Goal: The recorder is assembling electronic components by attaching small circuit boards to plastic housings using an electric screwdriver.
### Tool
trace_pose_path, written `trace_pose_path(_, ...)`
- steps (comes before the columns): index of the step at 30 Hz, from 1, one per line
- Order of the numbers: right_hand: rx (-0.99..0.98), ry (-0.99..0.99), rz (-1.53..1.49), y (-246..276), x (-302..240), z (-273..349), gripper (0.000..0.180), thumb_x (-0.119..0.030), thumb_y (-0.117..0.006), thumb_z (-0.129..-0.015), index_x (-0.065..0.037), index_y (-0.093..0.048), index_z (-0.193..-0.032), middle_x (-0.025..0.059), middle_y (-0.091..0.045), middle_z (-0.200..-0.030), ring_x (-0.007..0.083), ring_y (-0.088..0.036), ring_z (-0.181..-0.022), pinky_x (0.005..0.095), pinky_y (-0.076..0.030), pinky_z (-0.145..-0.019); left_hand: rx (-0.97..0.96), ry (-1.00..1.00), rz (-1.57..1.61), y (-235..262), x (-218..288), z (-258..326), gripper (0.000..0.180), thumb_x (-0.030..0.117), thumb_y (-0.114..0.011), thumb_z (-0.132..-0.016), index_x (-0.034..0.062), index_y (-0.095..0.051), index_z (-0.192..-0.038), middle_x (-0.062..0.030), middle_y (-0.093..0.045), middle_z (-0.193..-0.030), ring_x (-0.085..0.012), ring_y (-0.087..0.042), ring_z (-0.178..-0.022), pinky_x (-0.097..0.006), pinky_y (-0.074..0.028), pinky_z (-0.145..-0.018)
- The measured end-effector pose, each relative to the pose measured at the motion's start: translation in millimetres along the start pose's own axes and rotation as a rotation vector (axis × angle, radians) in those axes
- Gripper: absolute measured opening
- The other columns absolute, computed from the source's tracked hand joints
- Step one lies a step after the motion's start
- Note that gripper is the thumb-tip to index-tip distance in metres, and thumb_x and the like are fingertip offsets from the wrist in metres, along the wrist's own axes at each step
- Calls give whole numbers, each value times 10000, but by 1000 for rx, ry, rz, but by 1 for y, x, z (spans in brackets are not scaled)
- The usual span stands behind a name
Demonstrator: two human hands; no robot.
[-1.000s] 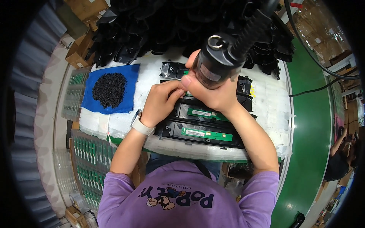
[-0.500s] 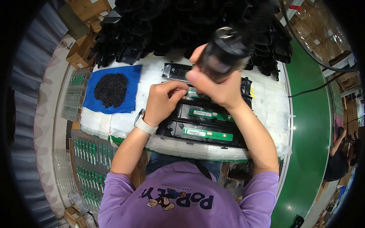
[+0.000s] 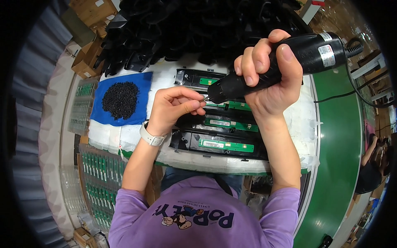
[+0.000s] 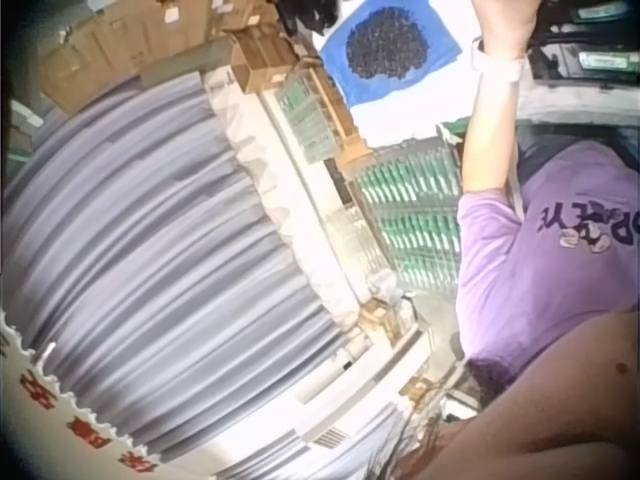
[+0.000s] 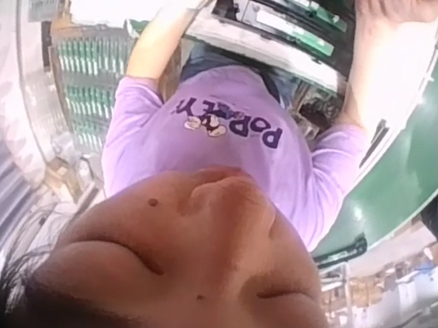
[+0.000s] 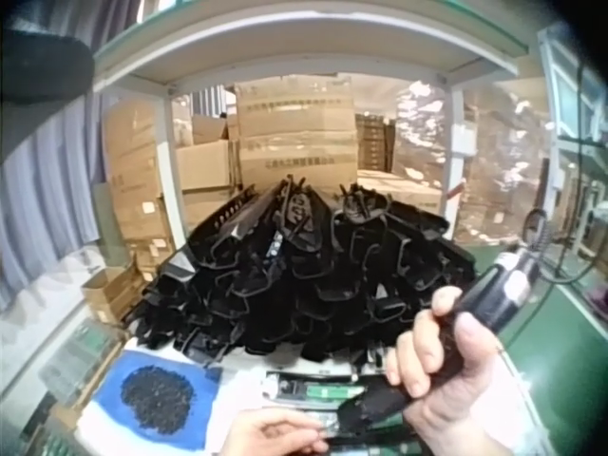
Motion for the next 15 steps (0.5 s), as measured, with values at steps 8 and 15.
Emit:
trace_pose_path(8,166,-43,-47,-9,6,-7,204,-240,-473,-907,-80,-521,-1024,9,-469,-617,138,-462,-474,325,-406,-568,9,61,192,7,1,3,241,-12,-664,-818,-34,-604,-1050,-125,-673,-906,-175,-676,-813,-225,-532,-673)
trace_pose_path(15,11,-166,307,-15,44,-4,219,-98,-620,-802,17,-523,-960,53,-514,-571,133,-481,-413,258,-393,-427,526,-393,-1040,45,43,32,152,70,-703,-759,26,-647,-894,-80,-646,-870,-170,-614,-715,-251,-476,-612)
Point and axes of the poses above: each hand's wrist, its own z-axis away from the middle knuckle, its own y-axis out of the back of the hand, x = y × z, the point moved 3 cm from there along -z, towards the middle knuckle
